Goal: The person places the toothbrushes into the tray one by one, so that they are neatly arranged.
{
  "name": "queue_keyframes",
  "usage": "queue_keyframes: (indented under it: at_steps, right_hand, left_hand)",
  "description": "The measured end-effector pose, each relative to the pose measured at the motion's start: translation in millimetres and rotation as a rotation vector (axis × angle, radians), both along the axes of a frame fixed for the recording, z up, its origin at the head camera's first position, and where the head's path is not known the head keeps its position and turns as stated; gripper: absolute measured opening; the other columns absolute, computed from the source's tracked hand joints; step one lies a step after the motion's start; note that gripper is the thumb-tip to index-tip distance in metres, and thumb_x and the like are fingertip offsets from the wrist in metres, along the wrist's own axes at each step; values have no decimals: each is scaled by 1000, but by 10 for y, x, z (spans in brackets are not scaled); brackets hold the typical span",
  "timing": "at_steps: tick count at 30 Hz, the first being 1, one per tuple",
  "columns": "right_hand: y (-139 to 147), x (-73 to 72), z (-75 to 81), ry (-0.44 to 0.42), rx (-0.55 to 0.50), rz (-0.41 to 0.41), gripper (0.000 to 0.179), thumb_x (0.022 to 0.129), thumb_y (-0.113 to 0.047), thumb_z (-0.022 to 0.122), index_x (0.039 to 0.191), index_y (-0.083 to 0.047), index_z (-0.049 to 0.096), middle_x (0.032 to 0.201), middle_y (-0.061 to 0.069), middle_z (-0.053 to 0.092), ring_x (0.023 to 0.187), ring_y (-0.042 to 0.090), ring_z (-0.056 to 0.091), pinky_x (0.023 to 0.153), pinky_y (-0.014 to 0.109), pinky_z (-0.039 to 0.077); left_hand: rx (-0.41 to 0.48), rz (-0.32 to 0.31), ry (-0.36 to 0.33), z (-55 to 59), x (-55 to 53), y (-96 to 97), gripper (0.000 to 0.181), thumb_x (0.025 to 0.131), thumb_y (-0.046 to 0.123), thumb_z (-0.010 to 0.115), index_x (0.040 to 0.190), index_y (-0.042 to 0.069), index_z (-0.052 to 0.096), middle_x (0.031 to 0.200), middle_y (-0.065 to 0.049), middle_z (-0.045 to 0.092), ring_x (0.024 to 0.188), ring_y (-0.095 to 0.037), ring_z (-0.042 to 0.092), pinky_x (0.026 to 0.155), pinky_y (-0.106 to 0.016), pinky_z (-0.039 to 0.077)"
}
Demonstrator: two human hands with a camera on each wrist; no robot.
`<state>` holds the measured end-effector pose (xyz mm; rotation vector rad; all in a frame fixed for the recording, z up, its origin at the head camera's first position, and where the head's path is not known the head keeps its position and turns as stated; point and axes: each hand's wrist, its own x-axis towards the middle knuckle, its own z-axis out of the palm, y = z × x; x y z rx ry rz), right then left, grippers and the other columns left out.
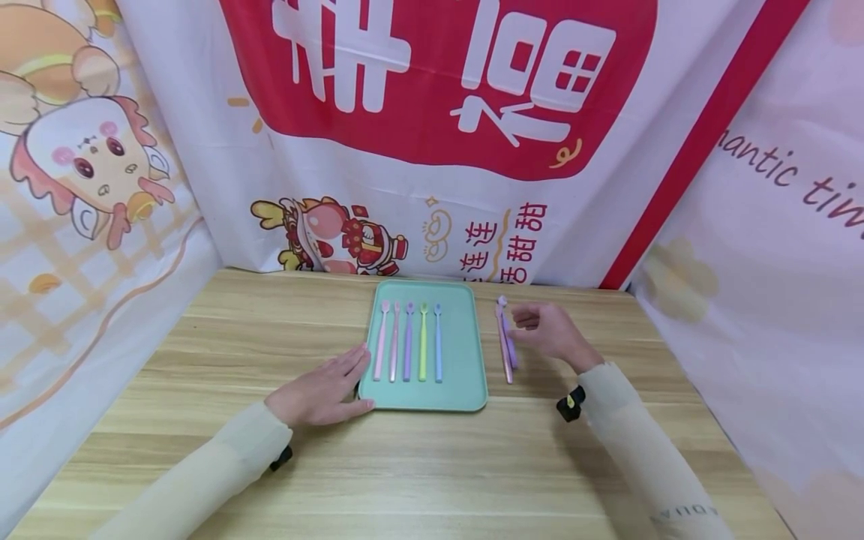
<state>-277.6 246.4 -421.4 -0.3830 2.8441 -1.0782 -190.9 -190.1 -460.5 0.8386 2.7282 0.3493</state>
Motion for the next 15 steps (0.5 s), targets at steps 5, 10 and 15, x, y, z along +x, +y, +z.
queue_keyframes:
  at_steps: [5, 10, 15]
  right_hand:
    - [62, -48, -73, -25, 34, 6, 47, 94, -16, 80, 135, 4, 67, 128, 24, 73, 115, 34, 72, 103, 48, 60]
    - [89, -92, -176, -49, 53, -17, 48, 94, -18, 80, 133, 5, 67, 123, 21, 75, 113, 33, 72, 102, 47, 60]
    - [85, -137, -272, -73, 13, -44, 46, 94, -16, 80, 132, 7, 67, 121, 21, 75, 111, 33, 73, 103, 47, 60]
  left_hand:
    - [3, 1, -1, -10, -2, -2, 90, 107, 57, 50, 166, -5, 20, 177, -23, 12, 164, -41, 18, 132, -59, 24]
    - [3, 3, -2, -1, 2, -8, 91, 107, 57, 50, 166, -5, 20, 177, -23, 12, 164, -40, 18, 132, -59, 24]
    - [13, -1, 2, 29, 9, -17, 91, 107, 57, 51, 165, -6, 21, 176, -24, 14, 164, -42, 19, 131, -60, 26]
